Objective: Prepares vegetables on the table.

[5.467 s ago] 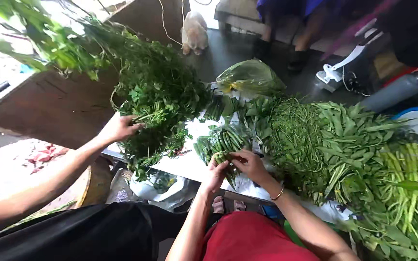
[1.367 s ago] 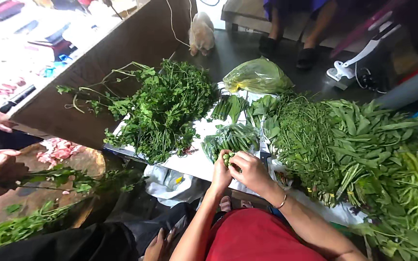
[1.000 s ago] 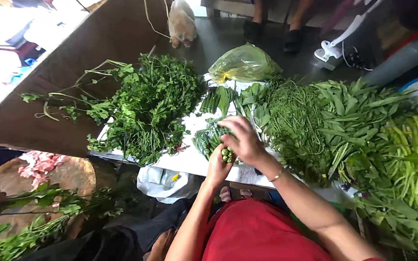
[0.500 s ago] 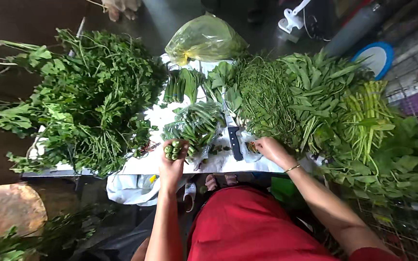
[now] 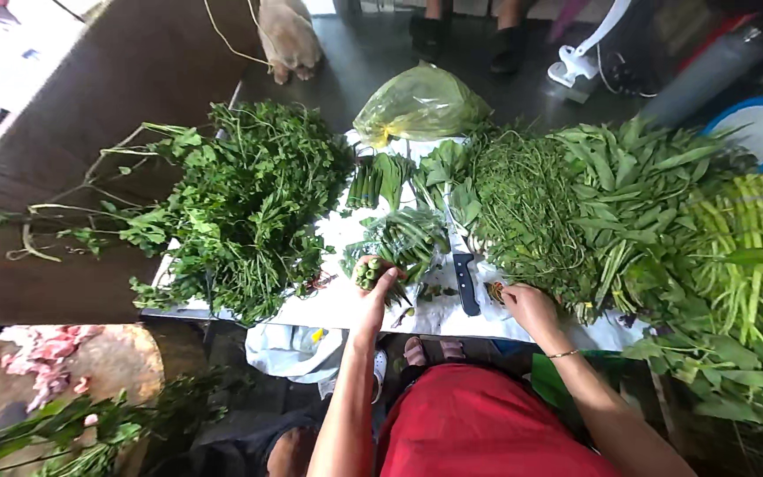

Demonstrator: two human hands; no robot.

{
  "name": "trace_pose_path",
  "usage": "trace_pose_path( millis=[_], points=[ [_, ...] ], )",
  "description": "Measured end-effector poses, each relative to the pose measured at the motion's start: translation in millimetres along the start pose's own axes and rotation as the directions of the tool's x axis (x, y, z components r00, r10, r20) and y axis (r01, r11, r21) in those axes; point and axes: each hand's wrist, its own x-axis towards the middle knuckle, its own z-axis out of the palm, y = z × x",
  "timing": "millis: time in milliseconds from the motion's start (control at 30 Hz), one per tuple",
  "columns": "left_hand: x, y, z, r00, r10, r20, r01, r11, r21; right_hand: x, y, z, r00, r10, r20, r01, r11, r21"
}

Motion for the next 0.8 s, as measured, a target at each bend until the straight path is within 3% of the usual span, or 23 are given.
trace_pose_path(
  millis=[233,367,533,633,733,800],
  points=[
    [1.3,2.0,12.0,0.999,-0.046,-0.002,0.046,0.998,-0.034,-17.1,4.4,1.2,0.974,-0.048,-0.223,0.074,0.991,0.111],
    [0.9,1.0,14.5,0.998,-0.024,0.056,0.016,0.991,0.134,-19.6,11.2,-0.8,0.958,-0.019,-0.286,0.101,0.956,0.274],
    [0.5,-3.6,16.7,0.991,-0.039,0.125,-0.014,0.918,0.396,-17.3,18.6,-1.7,0.943,0.069,-0.326,0.130,0.825,0.550],
    [0.3,-6.1,21.3,0.981,-0.035,0.189,-0.063,0.869,0.490,-17.6,16.8,-1.8,0.928,0.055,-0.369,0.242,0.665,0.706],
    [0.3,-2.4,29.4,0.969,-0.076,0.234,-0.068,0.832,0.551,-24.6,-12.7,-21.1,0.964,-0.021,-0.265,0.260,0.286,0.922],
    [0.7,2.6,36.7,0.962,-0.115,0.249,-0.056,0.807,0.588,-32.9,-43.2,-38.9,0.953,-0.163,-0.254,0.288,0.248,0.925]
  ],
)
